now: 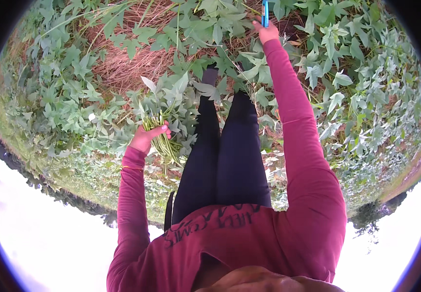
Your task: The person harvests leaves from a field by cutting the stems with a utility knife and gathering the greens into a bundle by hand.
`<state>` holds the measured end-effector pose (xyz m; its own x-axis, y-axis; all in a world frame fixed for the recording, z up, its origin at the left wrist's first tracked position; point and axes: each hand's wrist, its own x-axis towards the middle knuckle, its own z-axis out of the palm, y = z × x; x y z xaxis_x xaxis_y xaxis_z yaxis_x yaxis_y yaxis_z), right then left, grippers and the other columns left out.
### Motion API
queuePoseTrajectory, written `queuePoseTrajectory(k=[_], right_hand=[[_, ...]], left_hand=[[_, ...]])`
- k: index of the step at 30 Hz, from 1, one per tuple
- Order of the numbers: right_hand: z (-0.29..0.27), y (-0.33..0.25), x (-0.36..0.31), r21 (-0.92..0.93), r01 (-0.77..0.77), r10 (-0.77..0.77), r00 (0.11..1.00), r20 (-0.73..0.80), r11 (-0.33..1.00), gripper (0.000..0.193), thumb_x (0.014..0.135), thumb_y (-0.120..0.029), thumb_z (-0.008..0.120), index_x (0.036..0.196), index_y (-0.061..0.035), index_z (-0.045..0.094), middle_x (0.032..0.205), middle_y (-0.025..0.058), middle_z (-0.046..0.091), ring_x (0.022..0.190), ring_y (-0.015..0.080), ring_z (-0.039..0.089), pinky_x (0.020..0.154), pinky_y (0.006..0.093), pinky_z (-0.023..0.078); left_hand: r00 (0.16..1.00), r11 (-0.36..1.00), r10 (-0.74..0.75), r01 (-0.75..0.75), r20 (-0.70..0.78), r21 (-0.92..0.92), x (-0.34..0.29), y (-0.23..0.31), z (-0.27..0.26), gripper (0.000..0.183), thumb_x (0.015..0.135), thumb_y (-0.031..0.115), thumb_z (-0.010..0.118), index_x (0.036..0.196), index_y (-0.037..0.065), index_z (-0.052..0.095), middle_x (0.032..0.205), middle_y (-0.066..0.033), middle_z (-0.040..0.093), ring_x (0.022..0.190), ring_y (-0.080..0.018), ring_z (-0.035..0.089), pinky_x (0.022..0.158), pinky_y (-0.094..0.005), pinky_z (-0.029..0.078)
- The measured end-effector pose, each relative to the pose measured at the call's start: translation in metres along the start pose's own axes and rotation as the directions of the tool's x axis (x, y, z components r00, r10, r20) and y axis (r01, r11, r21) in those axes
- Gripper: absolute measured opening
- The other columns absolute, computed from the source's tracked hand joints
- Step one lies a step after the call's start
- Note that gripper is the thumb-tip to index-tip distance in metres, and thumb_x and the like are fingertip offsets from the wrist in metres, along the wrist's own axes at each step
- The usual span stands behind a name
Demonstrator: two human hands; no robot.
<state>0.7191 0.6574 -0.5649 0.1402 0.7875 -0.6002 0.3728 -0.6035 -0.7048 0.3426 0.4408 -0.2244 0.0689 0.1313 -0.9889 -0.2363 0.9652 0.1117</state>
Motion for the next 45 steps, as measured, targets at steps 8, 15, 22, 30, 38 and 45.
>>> queuePoseTrajectory(k=[8, 15, 22, 30, 38, 45], right_hand=[[-0.158, -0.001, -0.321, 0.456, -0.520, 0.432, 0.854, 0.291, 0.722, 0.038, 0.091, -0.010, 0.067, 0.126, 0.0030, 0.062, 0.116, 0.0130, 0.069, 0.106, 0.0200, 0.067, 0.098, 0.0311, 0.050], [-0.129, -0.060, -0.373, 0.698, -0.509, 0.348, 0.859, 0.376, 0.504, 0.036, 0.093, -0.006, 0.063, 0.126, 0.0065, 0.060, 0.123, 0.0148, 0.065, 0.109, 0.0229, 0.066, 0.098, 0.0346, 0.051], [-0.081, -0.112, -0.386, 0.690, -0.407, 0.189, 0.909, 0.372, 0.598, 0.033, 0.091, -0.013, 0.069, 0.122, -0.0006, 0.066, 0.111, 0.0107, 0.071, 0.097, 0.0185, 0.070, 0.088, 0.0312, 0.054], [-0.100, -0.118, -0.369, -0.590, -0.173, 0.314, 0.938, 0.145, 0.789, 0.054, 0.093, -0.055, 0.056, 0.087, -0.0031, 0.069, 0.094, 0.0236, 0.069, 0.088, 0.0403, 0.068, 0.077, 0.0487, 0.054], [-0.003, -0.073, -0.383, -0.495, -0.270, 0.413, 0.888, 0.204, 0.826, 0.046, 0.090, -0.044, 0.067, 0.100, 0.0004, 0.070, 0.091, 0.0200, 0.071, 0.086, 0.0312, 0.070, 0.079, 0.0406, 0.056], [0.097, -0.189, -0.411, 0.623, -0.305, 0.209, 0.952, 0.224, 0.721, 0.031, 0.085, -0.009, 0.075, 0.114, 0.0003, 0.067, 0.095, 0.0061, 0.071, 0.081, 0.0107, 0.065, 0.068, 0.0256, 0.054]], left_hand=[[0.852, 0.973, 0.216, -0.230, -0.477, 0.029, 0.047, 0.096, -0.057, 0.032, 0.086, 0.016, 0.076, 0.113, 0.000, 0.067, 0.097, -0.0085, 0.071, 0.084, -0.0194, 0.069, 0.077, -0.0318, 0.055], [0.978, 0.737, 0.194, -0.194, 0.073, 0.647, 0.102, 0.099, 0.093, 0.046, 0.077, 0.032, 0.086, 0.108, 0.002, 0.071, 0.094, -0.0051, 0.073, 0.079, -0.0134, 0.068, 0.078, -0.0281, 0.053], [0.954, 0.583, 0.067, -0.274, 0.291, 0.764, 0.093, 0.051, 0.196, 0.043, 0.072, 0.034, 0.087, 0.098, 0.002, 0.071, 0.083, -0.0050, 0.071, 0.075, -0.0143, 0.066, 0.077, -0.0304, 0.051], [0.990, 0.646, 0.080, -0.142, 0.119, 0.750, 0.075, 0.019, 0.086, 0.036, 0.067, 0.022, 0.089, 0.090, 0.001, 0.072, 0.078, -0.0084, 0.072, 0.071, -0.0181, 0.067, 0.073, -0.0331, 0.052], [0.968, 0.679, 0.248, -0.142, -0.042, 0.720, 0.019, 0.001, 0.031, 0.042, 0.071, 0.022, 0.088, 0.099, -0.002, 0.069, 0.089, -0.0086, 0.073, 0.076, -0.0164, 0.067, 0.076, -0.0311, 0.053], [0.841, 0.725, 0.528, -0.371, -0.122, 0.580, -0.041, -0.024, 0.017, 0.042, 0.076, 0.025, 0.086, 0.104, -0.002, 0.069, 0.091, -0.0055, 0.073, 0.080, -0.0112, 0.066, 0.075, -0.0273, 0.052]])
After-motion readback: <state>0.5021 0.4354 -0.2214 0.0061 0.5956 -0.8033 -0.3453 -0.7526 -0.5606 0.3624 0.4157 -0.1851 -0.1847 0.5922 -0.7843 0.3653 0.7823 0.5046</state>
